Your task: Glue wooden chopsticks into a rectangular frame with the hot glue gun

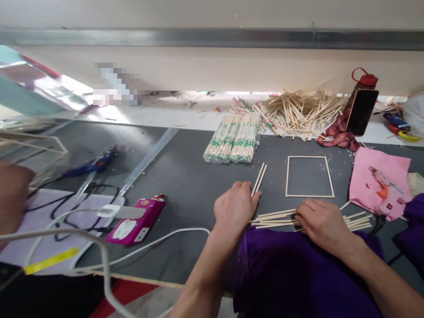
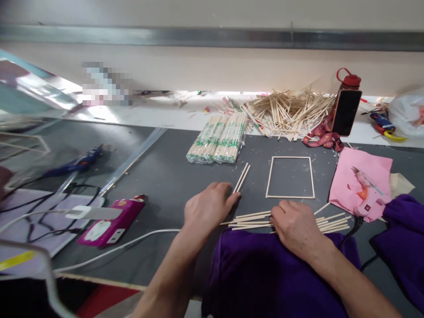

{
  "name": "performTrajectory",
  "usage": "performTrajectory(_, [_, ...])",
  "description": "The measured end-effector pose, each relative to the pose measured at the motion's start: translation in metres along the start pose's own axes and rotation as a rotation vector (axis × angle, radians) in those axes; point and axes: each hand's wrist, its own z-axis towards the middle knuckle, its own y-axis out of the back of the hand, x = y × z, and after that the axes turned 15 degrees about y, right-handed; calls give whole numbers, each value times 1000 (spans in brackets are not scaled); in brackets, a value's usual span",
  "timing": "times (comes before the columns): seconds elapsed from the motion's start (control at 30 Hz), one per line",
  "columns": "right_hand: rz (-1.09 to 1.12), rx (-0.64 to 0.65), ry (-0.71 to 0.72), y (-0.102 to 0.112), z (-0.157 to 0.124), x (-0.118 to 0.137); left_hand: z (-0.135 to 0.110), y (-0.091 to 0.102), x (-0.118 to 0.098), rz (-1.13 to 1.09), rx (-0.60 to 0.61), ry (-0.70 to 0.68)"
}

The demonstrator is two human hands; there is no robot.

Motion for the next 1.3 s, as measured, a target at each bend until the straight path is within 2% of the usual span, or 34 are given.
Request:
performTrajectory(0.1, [19,15,-15,0,-2,-1,7,-9,-9,109,93,2])
performTrajectory(0.23, [21,19,-37,-1,-6,-3,4,-17,-11,90,85,36])
performTrajectory(0.5, [10,11,-43,0,-8,-6,9,-14,-10,5,129,48])
performTrajectory(0.67, [-3,8,-52,1,-9,-7,12,-12,-7,37,157,16])
performTrajectory(0.87, [-3,13,-52,1,-9,-7,11,-11,-10,129,125,-8])
performTrajectory(1.0, [6,2,-49,1,-10,-9,13,-14,-6,81,106,-11])
performTrajectory(1.07, [47,-16,-68,1,-9,-9,12,-11,1,-12,73,31])
performTrajectory(1.17, [275,-99,-144,7,-6,-6,1,1,7,-386,108,37])
performTrajectory(1.23, [520,-178,-248,14,-3,-3,-12,10,2,-695,275,-92])
performTrajectory(1.3, [754,-258,-373,23,0,-2,-28,16,-12,-861,394,-270])
